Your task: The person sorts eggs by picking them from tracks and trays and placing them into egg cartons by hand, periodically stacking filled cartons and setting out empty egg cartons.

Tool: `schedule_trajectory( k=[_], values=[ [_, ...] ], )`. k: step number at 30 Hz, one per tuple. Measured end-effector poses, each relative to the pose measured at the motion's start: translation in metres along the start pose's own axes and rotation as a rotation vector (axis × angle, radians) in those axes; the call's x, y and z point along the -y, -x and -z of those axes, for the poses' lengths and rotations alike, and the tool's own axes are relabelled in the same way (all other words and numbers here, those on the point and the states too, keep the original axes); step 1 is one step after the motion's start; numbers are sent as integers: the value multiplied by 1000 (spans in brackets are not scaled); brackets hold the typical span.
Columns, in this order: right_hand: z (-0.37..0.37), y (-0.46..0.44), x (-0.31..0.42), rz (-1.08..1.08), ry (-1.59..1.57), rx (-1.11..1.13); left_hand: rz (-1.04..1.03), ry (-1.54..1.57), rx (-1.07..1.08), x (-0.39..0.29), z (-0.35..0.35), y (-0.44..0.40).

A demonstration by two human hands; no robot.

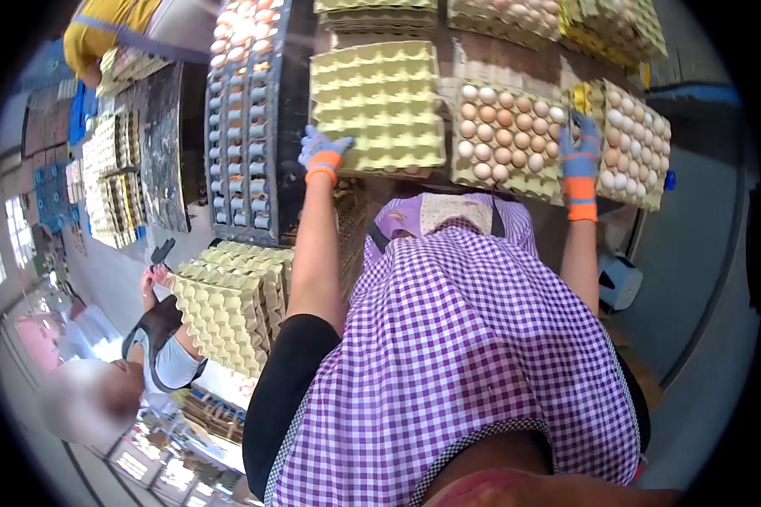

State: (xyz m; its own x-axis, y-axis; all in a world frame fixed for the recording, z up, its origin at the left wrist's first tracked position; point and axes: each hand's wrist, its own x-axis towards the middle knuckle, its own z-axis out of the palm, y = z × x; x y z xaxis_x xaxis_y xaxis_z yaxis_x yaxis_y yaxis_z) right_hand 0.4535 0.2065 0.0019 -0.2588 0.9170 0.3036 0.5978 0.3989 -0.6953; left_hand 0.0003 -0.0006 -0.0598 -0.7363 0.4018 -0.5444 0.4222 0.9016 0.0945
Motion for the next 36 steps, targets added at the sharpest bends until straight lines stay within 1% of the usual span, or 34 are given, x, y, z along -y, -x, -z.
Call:
schedule_trajectory(
  k=[1, 3, 4, 5, 6, 7, 8, 9, 11, 12, 13, 14, 15, 17, 19, 20, 21, 23, 24, 25, 27, 28, 30, 31, 33, 34, 35, 36],
  values=[
    [-29, 3, 49, -26, -57, 264, -39, -63, 60, 1, 13, 7],
    [-83, 20, 136, 253, 65, 594, -152, 162, -68, 5, 10, 18],
    [-106, 34, 169, 452, 236, 588, -219, 227, -110, 0, 10, 28],
    [-122, 49, 185, 651, 407, 579, -283, 294, -151, -7, 16, 44],
    [-130, 59, 185, 667, 426, 596, -273, 397, -53, -15, 40, 64],
    [-138, 69, 182, 598, 415, 621, -295, 404, -27, -20, 58, 76],
    [-147, 74, 176, 532, 408, 629, -450, 481, -80, -19, 53, 75],
    [-150, 80, 161, 401, 296, 611, -613, 559, -140, -21, 52, 72],
    [-142, 66, 153, 294, 180, 479, -807, 1065, 114, -29, 67, 70],
    [-137, 50, 139, 284, 234, 452, -854, 1157, 66, -38, 69, 76],
    [-139, 30, 143, 341, 275, 347, -898, 1254, 15, -37, 84, 81],
    [-142, 5, 147, 376, 336, 262, -852, 1157, -116, -32, 83, 74],
    [-152, -28, 146, 407, 368, 203, -820, 1193, -247, -29, 81, 69],
    [-178, -100, 153, 455, 457, 110, -643, 1410, -193, -14, 67, 61],
    [-213, -171, 156, 564, 474, 80, -465, 1450, 15, 16, 41, 47],
    [-234, -205, 152, 645, 555, 66, -429, 1405, 3, 32, 28, 43],
    [-252, -224, 154, 585, 558, 153, -344, 1382, 16, 45, 22, 47],
    [-301, -260, 145, 467, 542, 314, -332, 1110, -66, 73, 15, 56],
    [-324, -272, 136, 407, 528, 397, -271, 1134, -53, 88, 2, 59],
    [-331, -272, 140, 434, 577, 524, -214, 1172, -41, 104, -15, 60],
    [-374, -266, 96, 432, 537, 663, -30, 1230, 28, 108, -23, 72],
    [-379, -249, 78, 403, 531, 682, -16, 1206, 49, 110, -28, 76],
    [-379, -229, 53, 633, 597, 563, -4, 1261, -3, 102, -42, 78],
    [-377, -231, 49, 632, 596, 575, -23, 1194, 39, 93, -37, 77],
    [-361, -238, 52, 477, 468, 737, -115, 906, 125, 72, -27, 65],
    [-358, -243, 65, 425, 458, 793, -206, 854, 94, 56, -15, 56],
    [-354, -236, 73, 407, 460, 796, -403, 660, -69, 35, 0, 43],
    [-346, -224, 83, 397, 317, 599, -516, 545, -113, 23, 7, 18]
  ],
)
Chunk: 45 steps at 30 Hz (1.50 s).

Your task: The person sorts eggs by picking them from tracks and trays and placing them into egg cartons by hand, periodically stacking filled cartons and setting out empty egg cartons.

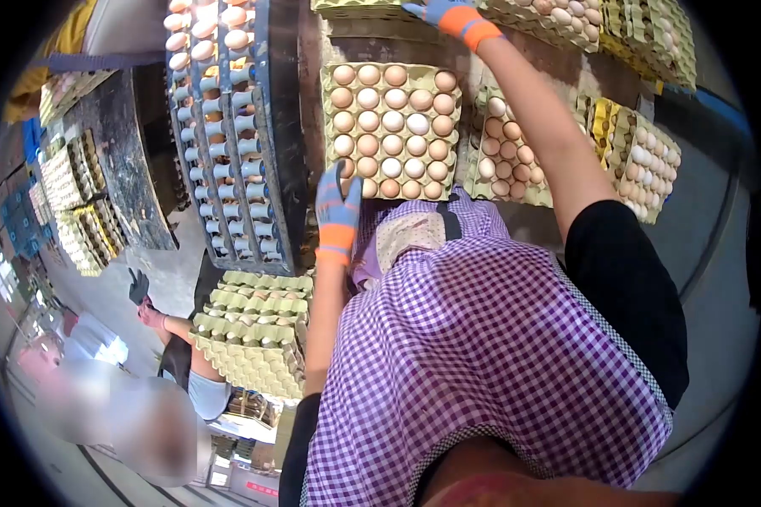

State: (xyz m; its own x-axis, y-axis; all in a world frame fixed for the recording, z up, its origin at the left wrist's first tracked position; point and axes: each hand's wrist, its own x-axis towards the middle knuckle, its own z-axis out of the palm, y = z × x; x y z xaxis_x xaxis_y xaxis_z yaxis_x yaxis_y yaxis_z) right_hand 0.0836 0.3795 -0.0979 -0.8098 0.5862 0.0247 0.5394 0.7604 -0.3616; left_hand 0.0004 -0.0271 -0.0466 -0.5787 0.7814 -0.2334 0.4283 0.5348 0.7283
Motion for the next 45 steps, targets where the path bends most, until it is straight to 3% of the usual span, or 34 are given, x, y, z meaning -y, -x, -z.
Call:
schedule_trajectory(
  k=[1, 4, 6, 8, 9, 12, 14, 17, 18, 19, 20, 21, 22, 23, 24, 25, 27, 28, 29, 30, 31, 34, 36, 37, 39, 40, 41, 43, 44, 45],
  values=[
    [7, 14, 11, -13, -97, -217, -100, -73, -12, -12, 3, -33],
    [-3, 67, 15, -180, 9, -124, -482, -335, -33, -3, -15, -140],
    [-20, 102, 11, -248, 76, -31, -604, -583, 37, 1, -25, -196],
    [-30, 137, 20, -456, 91, 312, -629, -692, 136, 16, -37, -226],
    [-37, 145, 24, -495, -29, 348, -636, -726, 182, 33, -45, -233],
    [-40, 144, 39, -520, -45, 257, -535, -720, 189, 23, -49, -225],
    [-43, 138, 49, -454, 175, 251, -539, -751, 72, 22, -55, -212],
    [-32, 140, 51, -435, 136, 170, -528, -738, 60, 27, -52, -204],
    [-38, 147, 42, -397, 146, -9, -551, -624, 43, 36, -54, -205],
    [-39, 149, 36, -393, 149, -11, -569, -510, 25, 44, -53, -207],
    [-40, 152, 32, -545, -251, -143, -383, -398, 152, 16, -36, -205],
    [-41, 158, 29, -687, -660, -268, -280, -158, 104, 19, -32, -207],
    [-37, 160, 17, -956, -1182, -263, -212, -1, 108, 17, -27, -208],
    [-27, 162, 10, -1064, -1497, -218, -148, 156, 109, 18, -25, -211],
    [-44, 163, 8, -624, -1175, -335, -354, 89, 121, 44, -38, -221],
    [-63, 165, 3, -198, -833, -424, -606, -202, 38, 34, -38, -220],
    [-60, 142, 12, -346, -927, -254, -495, -471, 73, 13, -39, -215],
    [-27, 108, 45, -637, -787, 82, -492, -472, 75, 16, -41, -215],
    [-38, 118, 52, -418, -295, 58, -497, -486, 59, 20, -45, -217],
    [2, 91, 78, -296, -179, 257, -500, -501, 43, 25, -49, -218],
    [-37, 108, 60, 90, -9, -42, -497, -506, 46, 32, -52, -215],
    [-61, 88, 63, 146, 28, 40, -565, -298, -28, 45, -55, -205],
    [-58, 74, 65, 245, 322, 481, -549, -307, 0, 37, -52, -205],
    [-55, 81, 64, 241, 317, 481, -529, -308, 32, 33, -50, -203],
    [-42, 103, 57, 180, -13, 65, -461, 45, 47, 29, -38, -205],
    [-39, 112, 58, 42, -91, -27, -238, 348, 108, 26, -32, -204],
    [-46, 117, 47, 46, -83, -30, -10, 648, 170, 25, -26, -203],
    [-59, 122, 29, -414, -1303, 85, 306, 1411, 434, 33, -10, -207],
    [-39, 126, 42, -538, -1577, 115, 304, 1324, 421, 37, -21, -215],
    [-15, 127, 52, -472, -1457, 116, 307, 1234, 411, 41, -34, -220]
  ],
)
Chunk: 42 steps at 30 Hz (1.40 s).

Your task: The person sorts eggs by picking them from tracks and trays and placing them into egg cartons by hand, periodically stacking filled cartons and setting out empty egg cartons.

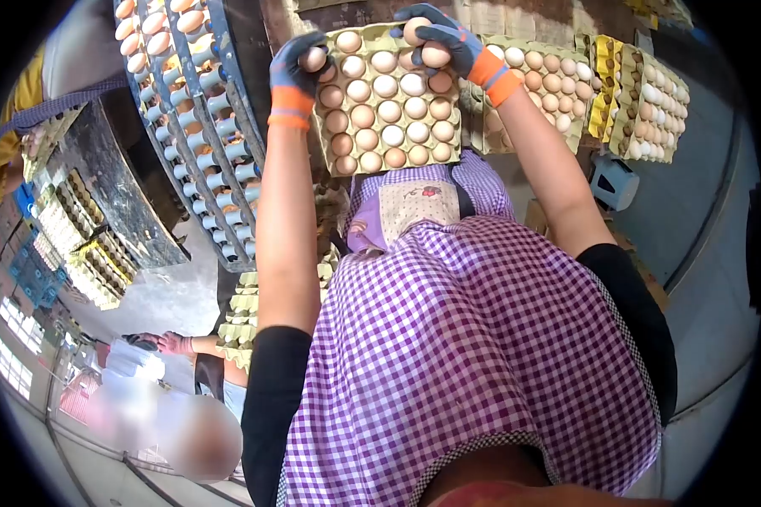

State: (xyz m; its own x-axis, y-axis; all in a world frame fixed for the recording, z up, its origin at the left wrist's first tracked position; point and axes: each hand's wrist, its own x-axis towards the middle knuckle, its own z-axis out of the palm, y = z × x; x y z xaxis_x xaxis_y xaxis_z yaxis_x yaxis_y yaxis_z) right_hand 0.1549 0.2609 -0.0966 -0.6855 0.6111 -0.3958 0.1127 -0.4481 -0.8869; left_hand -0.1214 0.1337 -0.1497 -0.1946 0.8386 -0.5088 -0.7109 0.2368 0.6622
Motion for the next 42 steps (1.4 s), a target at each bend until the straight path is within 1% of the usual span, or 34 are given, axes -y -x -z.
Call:
schedule_trajectory(
  k=[1, 2, 3, 4, 6, 8, 9, 10, 12, 13, 14, 16, 17, 19, 20, 21, 22, 24, 26, 28, 29, 30, 31, 32, 33, 34, 35, 36, 37, 38, 39, 40, 41, 42],
  values=[
    [-2, 0, -8, 43, 230, -4, 25, -537, -216, -16, -53, 5],
    [-5, -4, -15, 89, 463, -6, -336, -1420, -86, -18, -63, -1],
    [-21, 8, 23, 82, 877, 59, -254, -1776, 26, -19, -75, -7],
    [-28, 9, 19, 142, 1178, 20, -157, -2125, 142, -19, -83, -12],
    [-59, -12, 20, 152, 1745, 102, -171, -2157, 163, -12, -71, -15],
    [-67, -32, -14, 179, 1821, 150, -448, -2180, 171, 2, -45, -22],
    [-70, -42, -23, 77, 1750, 110, -517, -2199, 155, 2, -45, -19],
    [-71, -38, -24, 205, 1875, 119, -586, -2214, 137, 4, -48, -12],
    [-81, -29, -2, 167, 1927, 264, -625, -2286, -31, 20, -51, -3],
    [-86, -24, 7, 173, 1935, 291, -557, -2235, -76, 19, -58, 3],
    [-84, -29, 7, 189, 1899, 310, -495, -2179, -125, 19, -64, 7],
    [-76, -35, 18, 68, 1860, 320, -324, -2200, -163, 19, -78, 4],
    [-72, -32, 27, 55, 1718, 255, -285, -2184, -231, 19, -83, 5],
    [-57, -37, 44, -23, 1483, 186, -77, -1899, -196, 0, -84, 9],
    [-57, -42, 53, 26, 1383, 134, -11, -1727, -163, -18, -85, 18],
    [-59, -54, 61, 113, 1336, 164, 53, -1545, -211, -35, -78, 30],
    [-65, -63, 73, 192, 1279, 188, -124, -1434, -389, -34, -62, 41],
    [-103, -91, 85, 315, 1137, 289, -403, -1054, -561, -34, -18, 73],
    [-157, -120, 89, 487, 1234, 387, -525, -1005, -819, -37, 16, 102],
    [-203, -158, 72, 562, 1260, 476, -487, -952, -838, -52, 42, 125],
    [-225, -170, 73, 491, 1300, 558, -472, -1071, -893, -58, 47, 128],
    [-244, -180, 74, 417, 1341, 635, -480, -1065, -909, -65, 51, 126],
    [-255, -187, 70, 508, 1521, 627, -502, -1185, -957, -71, 51, 123],
    [-259, -194, 68, 507, 1525, 632, -520, -1306, -997, -74, 49, 121],
    [-260, -199, 66, 562, 1548, 603, -295, -1403, -1043, -77, 49, 119],
    [-262, -201, 66, 613, 1572, 571, -293, -1397, -1035, -81, 49, 123],
    [-266, -205, 74, 511, 1588, 508, -296, -1471, -1041, -85, 50, 127],
    [-265, -217, 78, 352, 1508, 438, -300, -1543, -1048, -86, 51, 127],
    [-262, -220, 83, 577, 1431, 345, -239, -1628, -1052, -82, 57, 124],
    [-256, -217, 82, 784, 1338, 250, -325, -1742, -1041, -76, 64, 125],
    [-246, -222, 70, 752, 1341, 247, -335, -1781, -1051, -67, 67, 125],
    [-235, -241, 53, 859, 1401, 343, -346, -1825, -1050, -66, 64, 128],
    [-223, -261, 36, 967, 1454, 435, -237, -1815, -1008, -66, 61, 129],
    [-215, -267, 25, 1083, 1505, 526, -368, -1806, -997, -62, 64, 131]
  ],
)
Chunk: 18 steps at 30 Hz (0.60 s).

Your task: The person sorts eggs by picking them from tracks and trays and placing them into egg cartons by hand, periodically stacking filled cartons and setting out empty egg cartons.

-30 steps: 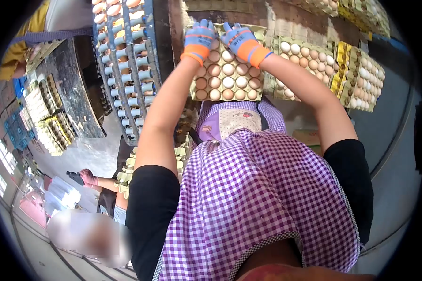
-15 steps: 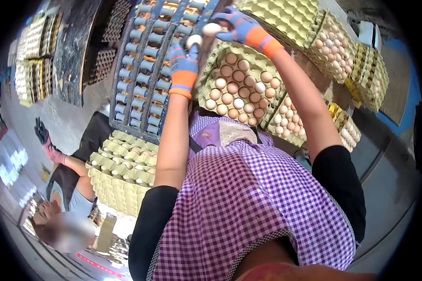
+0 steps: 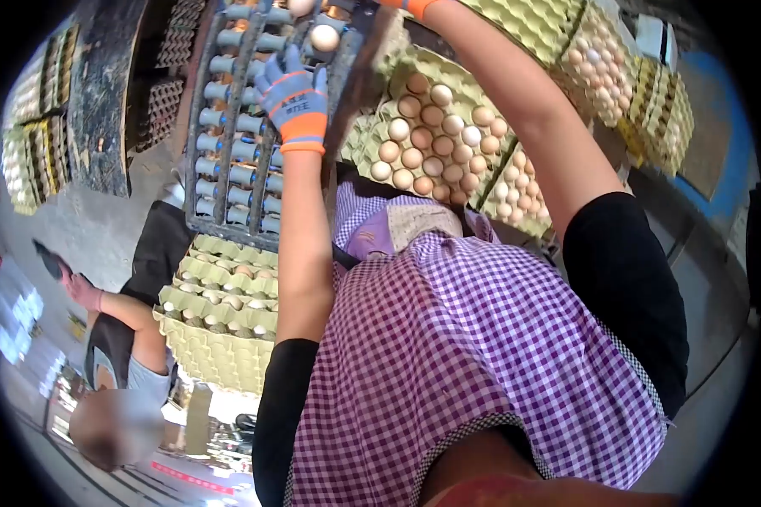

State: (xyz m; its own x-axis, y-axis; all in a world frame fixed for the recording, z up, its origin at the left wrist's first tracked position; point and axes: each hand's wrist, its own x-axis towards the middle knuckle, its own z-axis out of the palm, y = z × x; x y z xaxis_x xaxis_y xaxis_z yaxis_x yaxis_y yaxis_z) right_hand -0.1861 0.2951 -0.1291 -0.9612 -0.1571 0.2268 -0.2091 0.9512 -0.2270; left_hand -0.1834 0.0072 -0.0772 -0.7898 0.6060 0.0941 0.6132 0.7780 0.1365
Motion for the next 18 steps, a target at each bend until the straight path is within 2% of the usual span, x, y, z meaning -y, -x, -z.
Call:
schedule_trajectory(
  k=[1, 2, 4, 5, 6, 7, 8, 10, 11, 14, 16, 18],
  values=[
    [38, 3, 34, -302, -109, -188, -4, -10, -55, -4, -1, 4],
    [49, 20, 47, -324, -103, -192, -7, -19, -115, -4, 1, 10],
    [69, 62, 69, -521, -181, -273, -36, 52, -180, -13, 12, 25],
    [89, 89, 82, -717, -388, -59, -127, 218, -148, -19, 16, 35],
    [46, 129, 76, -630, -194, -186, -217, 383, -116, -28, 17, 39],
    [38, 166, 90, -597, -68, -182, -296, 475, 181, -44, 24, 33],
    [41, 193, 106, -655, 3, -5, -470, 492, 63, -60, 10, 40],
    [56, 212, 134, -789, 41, 344, -614, 404, 125, -90, -12, 38],
    [48, 221, 136, -809, 36, 339, -665, 341, 133, -99, -31, 35],
    [17, 241, 137, -731, 73, 97, -856, 214, 212, -108, -94, 21],
    [23, 232, 130, -758, 72, 253, -932, 166, 233, -110, -97, 7],
    [29, 234, 132, -755, 67, 181, -966, 176, 188, -105, -102, 7]
  ],
)
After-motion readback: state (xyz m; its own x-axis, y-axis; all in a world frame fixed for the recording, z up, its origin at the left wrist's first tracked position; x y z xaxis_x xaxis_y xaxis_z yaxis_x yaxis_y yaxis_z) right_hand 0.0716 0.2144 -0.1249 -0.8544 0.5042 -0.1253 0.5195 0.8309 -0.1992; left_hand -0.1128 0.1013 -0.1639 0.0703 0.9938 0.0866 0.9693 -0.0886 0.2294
